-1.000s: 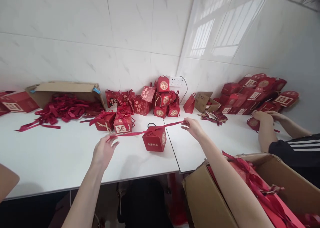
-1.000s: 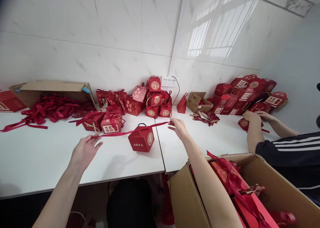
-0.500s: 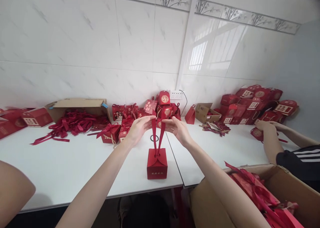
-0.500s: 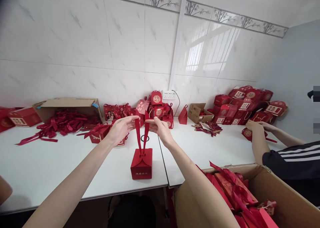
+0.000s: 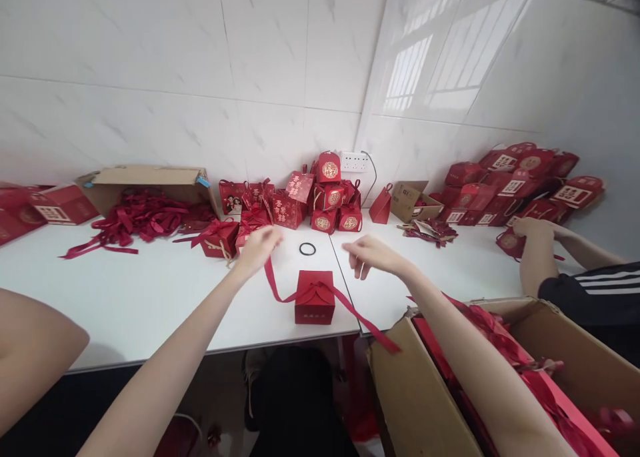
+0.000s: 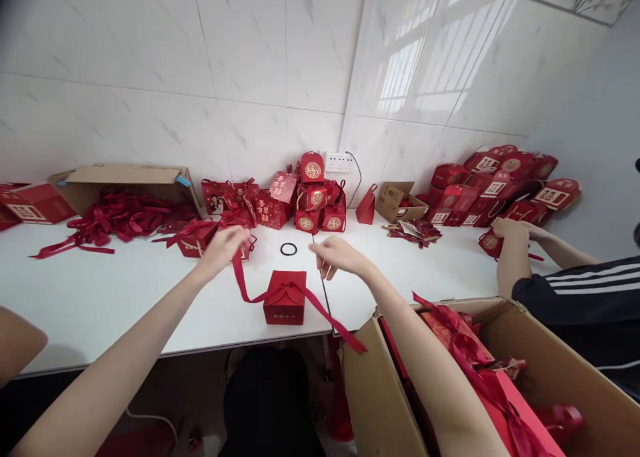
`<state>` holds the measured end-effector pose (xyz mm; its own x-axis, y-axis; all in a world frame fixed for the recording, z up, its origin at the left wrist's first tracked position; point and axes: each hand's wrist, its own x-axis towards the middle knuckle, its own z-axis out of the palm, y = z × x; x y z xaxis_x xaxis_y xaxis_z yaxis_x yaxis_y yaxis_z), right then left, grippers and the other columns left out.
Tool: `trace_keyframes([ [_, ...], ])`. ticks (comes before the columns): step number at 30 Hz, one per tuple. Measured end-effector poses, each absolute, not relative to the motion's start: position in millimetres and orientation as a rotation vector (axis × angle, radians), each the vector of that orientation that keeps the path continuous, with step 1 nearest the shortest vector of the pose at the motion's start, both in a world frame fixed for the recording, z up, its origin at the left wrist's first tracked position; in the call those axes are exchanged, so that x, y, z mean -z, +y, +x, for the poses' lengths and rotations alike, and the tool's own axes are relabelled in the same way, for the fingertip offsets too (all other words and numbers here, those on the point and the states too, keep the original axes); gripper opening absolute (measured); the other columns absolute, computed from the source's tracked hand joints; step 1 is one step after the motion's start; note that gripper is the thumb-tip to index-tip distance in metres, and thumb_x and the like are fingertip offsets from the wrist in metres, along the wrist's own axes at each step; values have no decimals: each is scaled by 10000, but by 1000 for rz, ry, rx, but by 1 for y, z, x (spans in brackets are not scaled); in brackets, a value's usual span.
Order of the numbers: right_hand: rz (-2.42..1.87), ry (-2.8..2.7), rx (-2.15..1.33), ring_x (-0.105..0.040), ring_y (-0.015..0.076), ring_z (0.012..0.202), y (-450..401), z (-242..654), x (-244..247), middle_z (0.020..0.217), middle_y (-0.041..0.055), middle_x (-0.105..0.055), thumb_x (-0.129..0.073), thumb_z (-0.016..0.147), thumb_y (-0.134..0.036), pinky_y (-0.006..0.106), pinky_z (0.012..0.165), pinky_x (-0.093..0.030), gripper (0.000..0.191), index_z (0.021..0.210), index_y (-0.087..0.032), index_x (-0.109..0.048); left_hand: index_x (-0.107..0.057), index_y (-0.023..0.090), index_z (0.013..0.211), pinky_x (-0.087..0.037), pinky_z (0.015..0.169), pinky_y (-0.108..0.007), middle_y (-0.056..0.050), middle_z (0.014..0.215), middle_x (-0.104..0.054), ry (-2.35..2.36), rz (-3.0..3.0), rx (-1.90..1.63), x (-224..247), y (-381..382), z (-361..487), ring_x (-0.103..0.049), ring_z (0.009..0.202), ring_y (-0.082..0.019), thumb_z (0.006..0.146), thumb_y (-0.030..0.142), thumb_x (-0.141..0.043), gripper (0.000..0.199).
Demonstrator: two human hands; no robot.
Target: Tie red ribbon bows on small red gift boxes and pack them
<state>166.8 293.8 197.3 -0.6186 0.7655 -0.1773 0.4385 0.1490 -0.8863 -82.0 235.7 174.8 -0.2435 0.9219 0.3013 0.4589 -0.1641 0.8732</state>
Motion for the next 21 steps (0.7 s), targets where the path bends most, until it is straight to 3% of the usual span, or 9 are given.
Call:
trace_keyframes([
  [4,-1380,-2629,-1039,-535,131,495,288,151,-161,587,55,-580,-578,715,-545,233,441,-384,421,580,-153,-501,-536,189,657,-354,568,-269,-24,642,-606,1829,1870,-585,-139,216,-60,-544,601,-183,704,537,-492,354],
  [9,-1212,-2766,-737,-469,119,545,281,144,-141,565,31,-536,-521,767,-332,235,511,-313,276,554,-162,-476,-508,203,729,-366,536,-257,-26,699,-626,1813,1817,-514,-121,196,-54,-560,605,-182,759,530,-424,339],
  [13,-1142,-2765,-863,-402,89,484,278,144,-140,488,-8,-459,-427,752,-213,224,492,-296,266,490,-164,-427,-521,200,746,-386,530,-259,-26,732,-623,1790,1756,-618,-122,200,-65,-559,617,-176,768,475,-422,293],
  [16,-1129,-2738,-933,-424,87,502,279,144,-138,520,-10,-486,-423,723,-203,211,484,-308,209,521,-159,-457,-531,193,719,-405,594,-274,-27,740,-624,1781,1773,-630,-121,205,-71,-568,682,-185,768,459,-433,288],
  [21,-1069,-2418,-1674,-537,92,525,283,147,-136,570,-2,-554,-408,756,-216,203,538,-406,189,608,-146,-502,-553,185,779,-425,655,-289,-28,776,-633,1738,1730,-617,-119,203,-75,-583,718,-192,741,515,-481,340],
])
